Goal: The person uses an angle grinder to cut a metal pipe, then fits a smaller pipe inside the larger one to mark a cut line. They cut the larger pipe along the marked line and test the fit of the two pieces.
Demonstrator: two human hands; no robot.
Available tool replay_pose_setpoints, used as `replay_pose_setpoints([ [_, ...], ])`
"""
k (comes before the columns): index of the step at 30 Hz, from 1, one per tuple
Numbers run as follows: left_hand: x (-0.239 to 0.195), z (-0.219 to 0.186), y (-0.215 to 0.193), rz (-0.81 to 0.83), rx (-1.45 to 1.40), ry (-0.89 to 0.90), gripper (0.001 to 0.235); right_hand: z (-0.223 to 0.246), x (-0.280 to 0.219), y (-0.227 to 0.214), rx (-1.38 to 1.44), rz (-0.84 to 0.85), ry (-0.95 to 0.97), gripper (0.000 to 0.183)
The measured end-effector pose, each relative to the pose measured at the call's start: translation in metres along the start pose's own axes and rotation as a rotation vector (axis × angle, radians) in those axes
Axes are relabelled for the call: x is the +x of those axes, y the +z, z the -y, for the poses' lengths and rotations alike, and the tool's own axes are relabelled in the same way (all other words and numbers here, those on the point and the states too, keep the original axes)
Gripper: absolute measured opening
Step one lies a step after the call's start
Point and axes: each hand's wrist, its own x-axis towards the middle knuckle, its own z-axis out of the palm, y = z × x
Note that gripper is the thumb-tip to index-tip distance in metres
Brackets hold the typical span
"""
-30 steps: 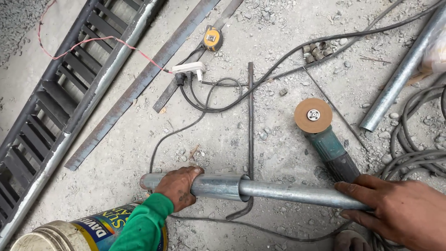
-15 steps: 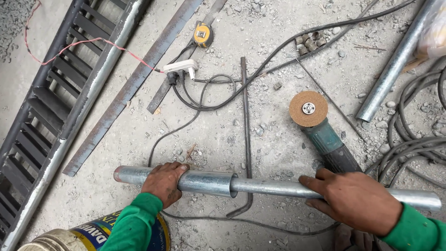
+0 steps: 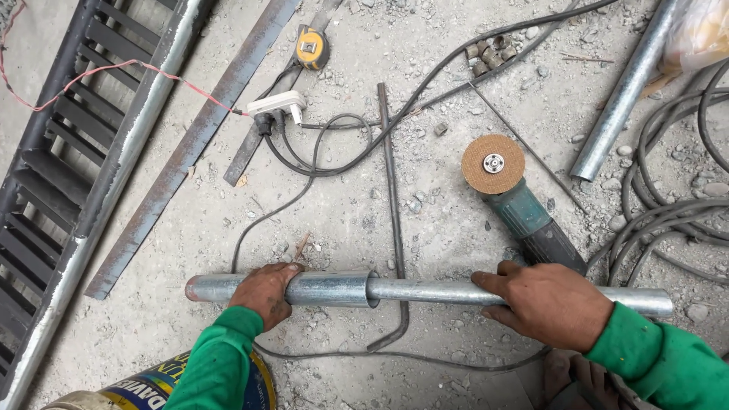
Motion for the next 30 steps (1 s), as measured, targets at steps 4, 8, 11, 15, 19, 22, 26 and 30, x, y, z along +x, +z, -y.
replay_pose_setpoints([
  [4, 0.003, -0.005, -0.005, 0.046, 0.006, -0.017, 0.067, 0.000, -0.002, -0.002, -0.032, 0.000, 0.010, 0.051],
  [8, 0.009, -0.008, -0.009, 0.176, 0.016, -0.040, 0.065, 0.000, -0.002, 0.002, -0.035, -0.016, -0.021, 0.049],
  [11, 0.021, 0.002, 0.002, 0.219, -0.005, -0.033, 0.064, 0.000, 0.000, 0.004, -0.030, 0.004, -0.041, 0.047],
  [15, 0.036, 0.004, 0.003, 0.275, -0.067, -0.040, 0.072, -0.001, 0.001, 0.005, 0.000, 0.036, -0.018, 0.044],
  [19, 0.046, -0.004, -0.004, 0.308, -0.098, -0.100, 0.077, -0.004, 0.009, 0.009, 0.009, -0.010, -0.010, 0.048],
  [22, 0.047, -0.008, -0.006, 0.322, -0.060, -0.114, 0.075, -0.004, 0.014, 0.012, 0.008, 0.008, 0.034, 0.047],
  [26, 0.048, -0.011, 0.004, 0.251, -0.023, -0.074, 0.064, -0.007, 0.018, 0.027, 0.004, -0.017, 0.035, 0.049],
  [30, 0.053, -0.006, 0.024, 0.251, 0.061, -0.001, 0.060, -0.009, 0.022, 0.039, -0.001, 0.002, 0.008, 0.048],
])
